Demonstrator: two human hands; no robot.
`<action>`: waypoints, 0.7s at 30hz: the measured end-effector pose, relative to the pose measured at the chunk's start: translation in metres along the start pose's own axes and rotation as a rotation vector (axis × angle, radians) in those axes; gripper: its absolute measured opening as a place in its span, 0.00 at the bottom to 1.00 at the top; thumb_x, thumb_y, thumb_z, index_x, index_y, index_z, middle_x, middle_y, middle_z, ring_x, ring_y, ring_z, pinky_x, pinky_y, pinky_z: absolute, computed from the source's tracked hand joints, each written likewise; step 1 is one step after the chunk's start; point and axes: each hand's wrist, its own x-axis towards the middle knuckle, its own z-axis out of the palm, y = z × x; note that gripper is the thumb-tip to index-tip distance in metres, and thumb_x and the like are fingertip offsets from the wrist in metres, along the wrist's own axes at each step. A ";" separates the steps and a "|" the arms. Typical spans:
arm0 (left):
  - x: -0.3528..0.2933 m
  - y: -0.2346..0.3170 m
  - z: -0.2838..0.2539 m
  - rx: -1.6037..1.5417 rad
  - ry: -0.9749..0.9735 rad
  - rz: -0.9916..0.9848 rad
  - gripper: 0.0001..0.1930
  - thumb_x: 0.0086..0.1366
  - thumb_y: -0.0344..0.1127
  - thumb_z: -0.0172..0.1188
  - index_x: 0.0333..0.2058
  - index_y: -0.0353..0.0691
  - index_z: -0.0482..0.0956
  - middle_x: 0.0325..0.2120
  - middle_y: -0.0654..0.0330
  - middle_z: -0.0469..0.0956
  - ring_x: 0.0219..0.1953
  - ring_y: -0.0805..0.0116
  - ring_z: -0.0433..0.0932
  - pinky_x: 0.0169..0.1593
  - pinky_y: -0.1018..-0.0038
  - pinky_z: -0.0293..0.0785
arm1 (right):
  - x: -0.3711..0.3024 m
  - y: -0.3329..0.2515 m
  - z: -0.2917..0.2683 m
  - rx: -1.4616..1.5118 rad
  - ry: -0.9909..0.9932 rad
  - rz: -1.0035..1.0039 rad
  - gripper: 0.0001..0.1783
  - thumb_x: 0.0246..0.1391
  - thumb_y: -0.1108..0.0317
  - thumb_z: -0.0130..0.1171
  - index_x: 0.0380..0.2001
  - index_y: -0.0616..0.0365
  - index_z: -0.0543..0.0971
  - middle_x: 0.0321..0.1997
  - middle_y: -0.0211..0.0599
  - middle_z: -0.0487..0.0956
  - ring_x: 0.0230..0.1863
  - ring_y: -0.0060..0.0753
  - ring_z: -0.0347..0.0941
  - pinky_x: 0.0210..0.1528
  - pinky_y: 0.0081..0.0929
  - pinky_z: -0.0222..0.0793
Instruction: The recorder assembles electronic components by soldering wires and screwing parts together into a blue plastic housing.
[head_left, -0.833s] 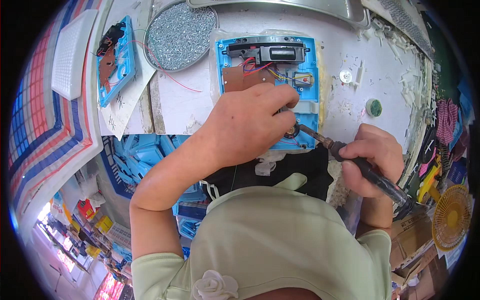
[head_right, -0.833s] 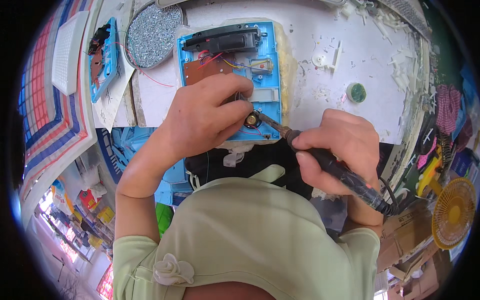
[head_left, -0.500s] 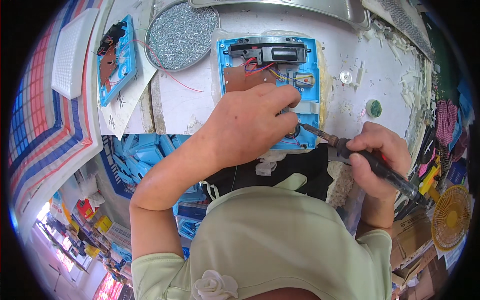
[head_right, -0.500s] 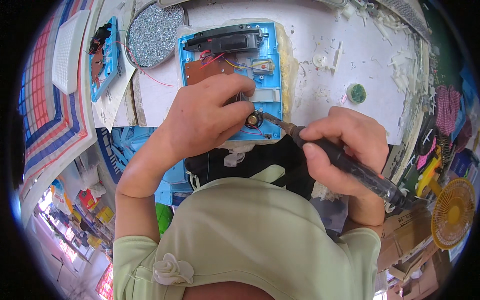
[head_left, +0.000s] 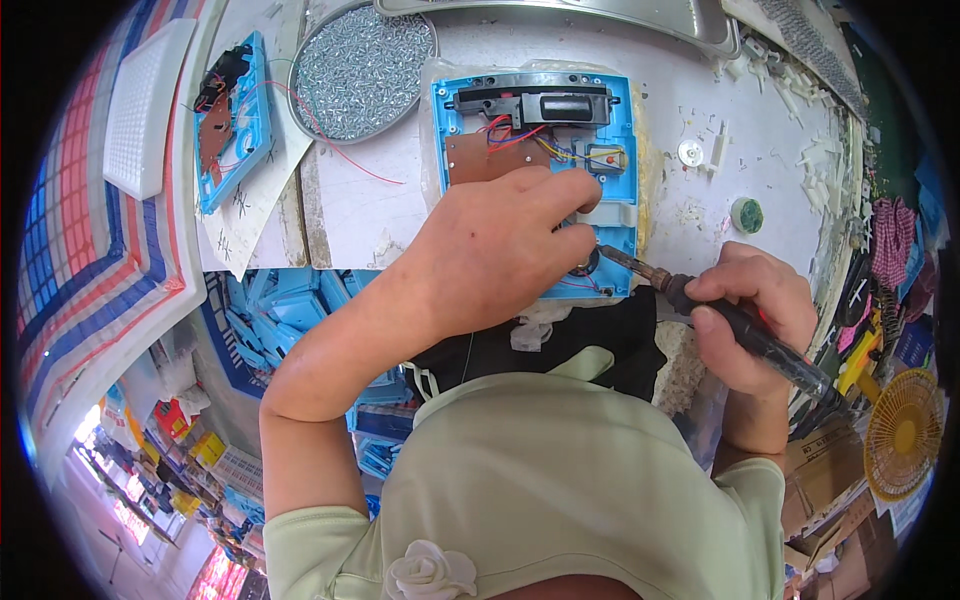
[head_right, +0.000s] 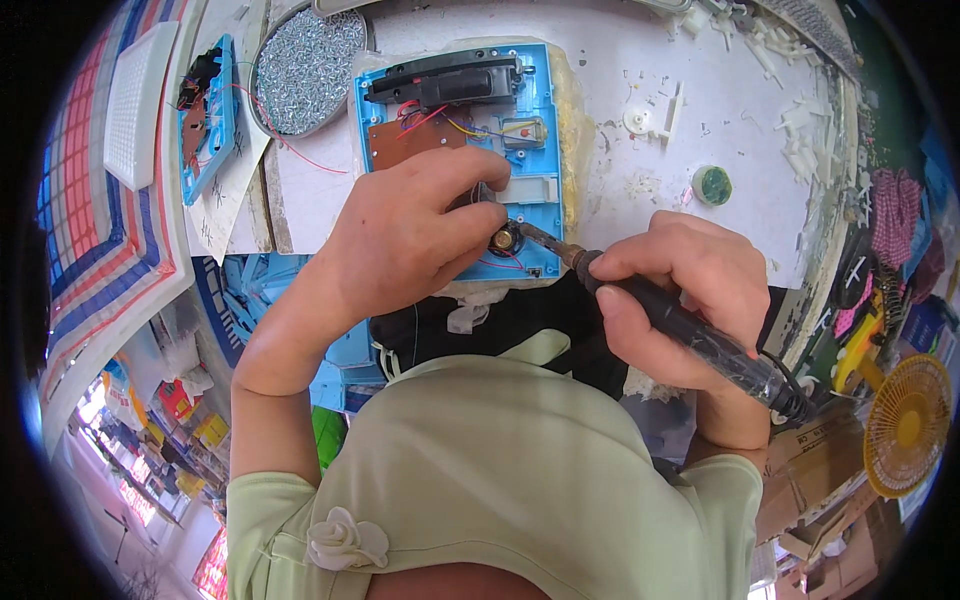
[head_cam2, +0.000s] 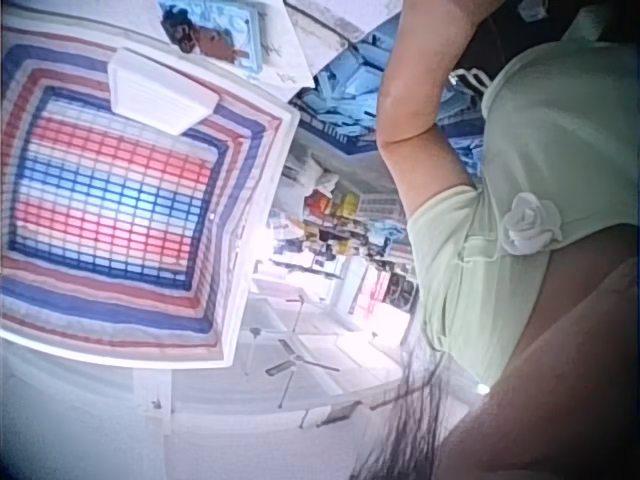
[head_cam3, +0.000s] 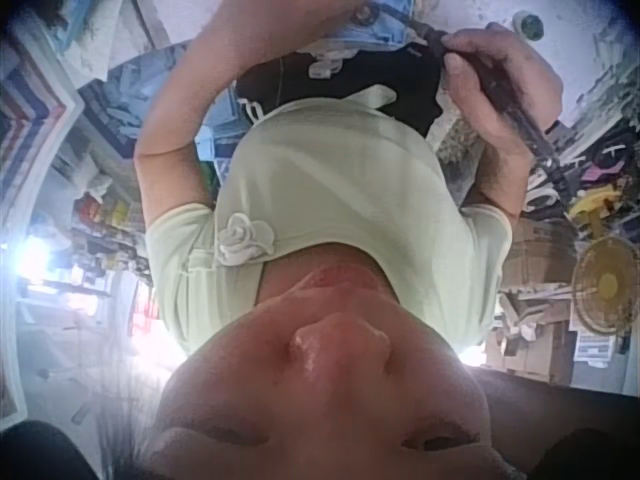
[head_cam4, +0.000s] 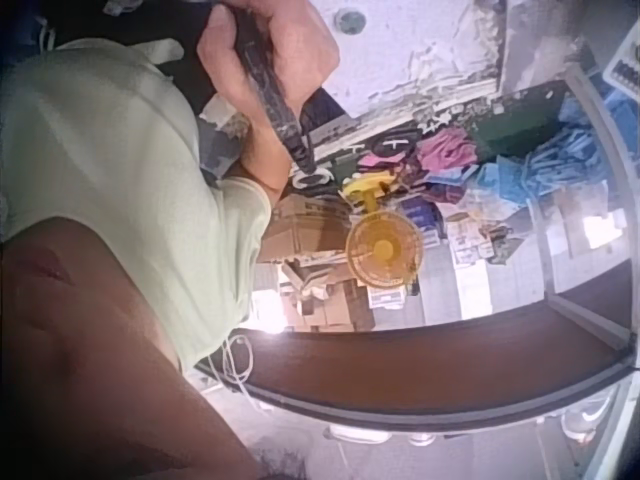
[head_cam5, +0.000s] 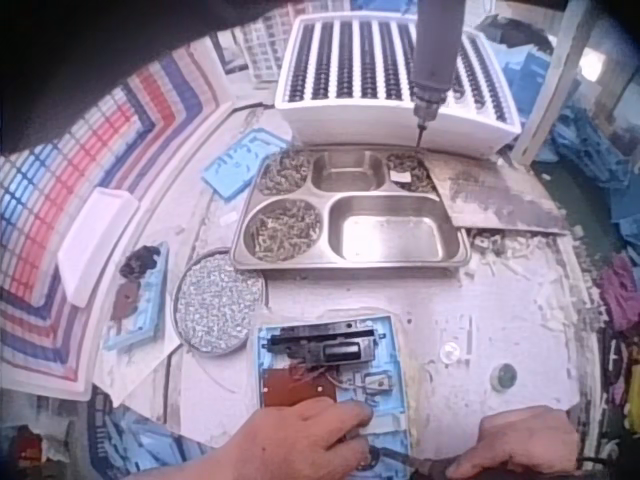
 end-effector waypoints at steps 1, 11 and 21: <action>0.000 0.001 0.000 0.001 0.000 0.000 0.09 0.51 0.28 0.68 0.33 0.42 0.79 0.42 0.60 0.77 0.39 0.57 0.80 0.37 0.65 0.79 | 0.000 0.000 0.000 0.002 0.001 -0.008 0.11 0.41 0.74 0.69 0.33 0.59 0.82 0.17 0.30 0.70 0.17 0.29 0.65 0.21 0.27 0.56; 0.000 0.001 0.000 0.006 0.000 -0.006 0.09 0.51 0.28 0.68 0.32 0.42 0.79 0.42 0.60 0.77 0.39 0.57 0.80 0.37 0.65 0.79 | 0.001 -0.002 -0.003 -0.036 0.018 -0.049 0.11 0.41 0.73 0.69 0.32 0.60 0.82 0.17 0.29 0.70 0.16 0.28 0.63 0.21 0.26 0.54; -0.001 0.000 0.001 0.020 0.018 0.007 0.09 0.52 0.28 0.68 0.33 0.42 0.79 0.42 0.61 0.77 0.39 0.58 0.80 0.36 0.65 0.79 | -0.022 0.000 -0.015 0.051 0.228 0.001 0.12 0.43 0.70 0.68 0.31 0.67 0.81 0.18 0.30 0.71 0.19 0.23 0.60 0.22 0.24 0.49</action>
